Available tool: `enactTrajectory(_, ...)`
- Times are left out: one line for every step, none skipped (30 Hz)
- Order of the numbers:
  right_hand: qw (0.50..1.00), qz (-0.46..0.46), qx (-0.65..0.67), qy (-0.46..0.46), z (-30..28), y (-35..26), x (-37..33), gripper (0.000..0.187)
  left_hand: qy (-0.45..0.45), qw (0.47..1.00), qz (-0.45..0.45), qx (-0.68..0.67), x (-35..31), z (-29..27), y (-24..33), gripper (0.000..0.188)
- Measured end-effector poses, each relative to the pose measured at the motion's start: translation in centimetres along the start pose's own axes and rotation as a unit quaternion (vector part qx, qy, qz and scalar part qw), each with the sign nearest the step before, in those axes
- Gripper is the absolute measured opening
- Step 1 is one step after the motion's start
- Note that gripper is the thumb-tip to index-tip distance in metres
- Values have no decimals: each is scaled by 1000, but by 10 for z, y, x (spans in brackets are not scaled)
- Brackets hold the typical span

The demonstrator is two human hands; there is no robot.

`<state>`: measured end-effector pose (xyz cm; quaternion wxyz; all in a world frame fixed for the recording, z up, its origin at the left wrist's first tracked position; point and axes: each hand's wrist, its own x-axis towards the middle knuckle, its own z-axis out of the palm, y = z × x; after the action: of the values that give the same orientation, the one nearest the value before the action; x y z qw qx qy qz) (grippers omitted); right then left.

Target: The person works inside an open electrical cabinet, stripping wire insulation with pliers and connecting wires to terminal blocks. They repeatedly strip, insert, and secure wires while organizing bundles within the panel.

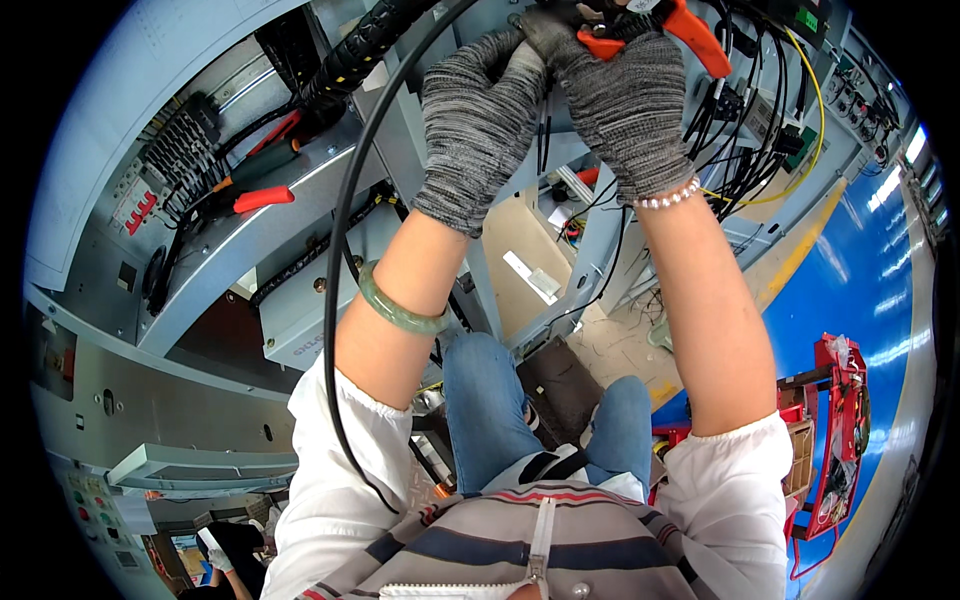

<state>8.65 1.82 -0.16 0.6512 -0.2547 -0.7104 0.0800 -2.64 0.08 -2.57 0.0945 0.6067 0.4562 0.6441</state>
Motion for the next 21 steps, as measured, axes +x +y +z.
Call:
enactTrajectory(1000, 2, -5, 1, 0, -1, 0, 27, -1, 1000, 0, -12, 0, 0, 0, 29)
enactTrajectory(1000, 12, -3, -9, 0, -1, -1, 27, 3, 1000, 0, -6, 0, 0, -1, 29)
enactTrajectory(1000, 21, 0, -18, 0, -1, -1, 27, 7, 1000, 0, -1, 0, 0, -3, 29)
enactTrajectory(999, 29, -1, -26, 1, -2, 0, 27, 10, 1000, 1, 2, 1, 0, -4, 29)
enactTrajectory(998, 47, 5, -35, 1, -3, 0, 26, 10, 1000, 1, 11, 1, -1, -4, 29)
enactTrajectory(997, 64, 11, -43, 1, -4, 0, 26, 9, 1000, 1, 20, 1, -2, -3, 28)
enactTrajectory(995, 83, 15, -50, 0, -4, -1, 26, 6, 1000, 2, 28, 1, -2, -3, 28)
enactTrajectory(997, 64, 30, -29, 1, -3, -1, 26, 13, 1000, 8, 19, 0, 0, -3, 28)
enactTrajectory(998, 46, 44, -9, 2, -1, -3, 25, 20, 1000, 14, 9, 0, 1, -3, 28)
enactTrajectory(998, 27, 61, 12, 3, 0, -3, 25, 27, 999, 20, 2, -1, 2, -2, 28)
enactTrajectory(998, 27, 53, 7, 3, 0, -3, 25, 26, 1000, 16, -1, -1, 2, -2, 28)
enactTrajectory(999, 28, 46, 2, 3, 0, -2, 24, 25, 1000, 12, -3, -2, 3, -2, 29)
enactTrajectory(999, 28, 39, -4, 3, 0, -2, 24, 24, 1000, 8, -5, -2, 3, -3, 29)
enactTrajectory(999, 25, 29, -3, 3, 0, -2, 24, 18, 1000, 0, -15, -1, 2, -4, 29)
enactTrajectory(1000, 22, 20, -2, 3, 0, -2, 23, 11, 1000, -8, -25, 0, 0, -6, 29)
enactTrajectory(1000, 20, 10, -2, 2, 0, -3, 23, 5, 999, -16, -36, 0, 0, -7, 29)
enactTrajectory(999, 28, 36, 2, 3, 0, -3, 22, 21, 998, -19, -55, 0, 3, -9, 30)
enactTrajectory(997, 36, 62, 6, 5, 1, -4, 21, 20, 999, -15, -37, 1, 3, -9, 30)
enactTrajectory(995, 44, 88, 11, 6, 1, -5, 20, 18, 1000, -11, -20, 2, 4, -8, 30)
enactTrajectory(994, 34, 105, 15, 6, 1, -5, 20, 16, 1000, -7, -3, 2, 4, -7, 30)
enactTrajectory(992, 23, 123, 20, 6, 0, -5, 19, 15, 1000, 1, -2, 2, 4, -7, 30)
